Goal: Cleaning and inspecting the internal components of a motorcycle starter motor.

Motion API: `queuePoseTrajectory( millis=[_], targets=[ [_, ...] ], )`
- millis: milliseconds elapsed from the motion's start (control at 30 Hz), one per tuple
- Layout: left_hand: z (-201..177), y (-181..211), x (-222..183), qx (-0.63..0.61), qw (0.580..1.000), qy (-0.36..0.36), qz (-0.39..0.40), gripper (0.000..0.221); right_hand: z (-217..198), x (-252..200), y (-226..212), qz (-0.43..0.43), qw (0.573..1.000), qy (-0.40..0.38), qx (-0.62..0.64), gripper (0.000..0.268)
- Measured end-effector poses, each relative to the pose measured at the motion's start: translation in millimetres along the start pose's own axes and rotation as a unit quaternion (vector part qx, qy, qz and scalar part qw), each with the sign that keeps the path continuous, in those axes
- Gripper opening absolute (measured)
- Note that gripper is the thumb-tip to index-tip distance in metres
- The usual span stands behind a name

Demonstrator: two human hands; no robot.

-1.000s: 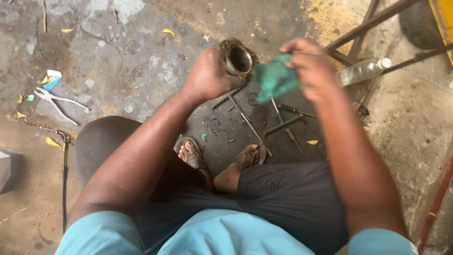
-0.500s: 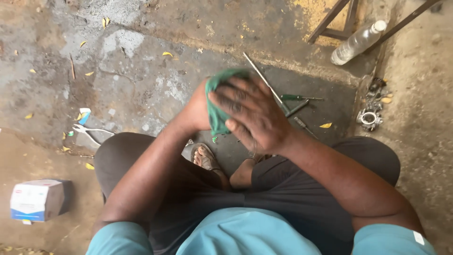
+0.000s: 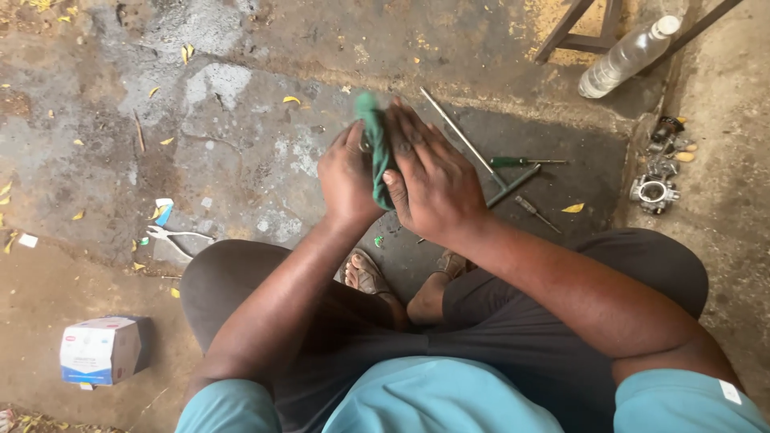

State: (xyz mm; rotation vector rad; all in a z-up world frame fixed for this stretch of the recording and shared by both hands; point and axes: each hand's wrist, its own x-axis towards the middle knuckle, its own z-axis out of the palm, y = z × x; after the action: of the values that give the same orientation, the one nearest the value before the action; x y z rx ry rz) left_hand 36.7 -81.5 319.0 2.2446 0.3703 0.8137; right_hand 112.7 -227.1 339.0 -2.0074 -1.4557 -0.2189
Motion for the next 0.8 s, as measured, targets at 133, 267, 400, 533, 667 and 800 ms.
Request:
queuePoseTrajectory(
  millis=[133, 267, 400, 533, 667, 800],
  targets=[
    [-3, -1, -2, 0.034, 0.998, 0.028, 0.034, 0.035, -6, -2, -5, -0.004, 0.997, 0.013, -0.076, 0.053],
    [-9, -2, 10, 0.059, 0.997, 0.029, 0.041, 0.039, -33, 0, 11, 0.061, 0.991, -0.103, -0.064, 0.038],
    [-31, -1, 27, -0.020, 0.999, -0.019, 0.027, 0.039, -74, -16, 73, 0.184, 0.870, -0.167, 0.425, 0.027],
    [-42, -3, 30, -0.048, 0.994, -0.080, 0.064, 0.036, -101, -6, 72, 0.259, 0.682, 0.011, 0.684, 0.021],
    [-41, 2, 25, -0.026, 0.988, -0.124, 0.084, 0.039, -64, -25, 55, 0.290, 0.708, 0.071, 0.639, 0.025],
    [-43, -3, 21, -0.009, 0.980, -0.161, 0.117, 0.044, -47, -13, -3, 0.038, 0.966, -0.061, 0.247, 0.053]
  ],
)
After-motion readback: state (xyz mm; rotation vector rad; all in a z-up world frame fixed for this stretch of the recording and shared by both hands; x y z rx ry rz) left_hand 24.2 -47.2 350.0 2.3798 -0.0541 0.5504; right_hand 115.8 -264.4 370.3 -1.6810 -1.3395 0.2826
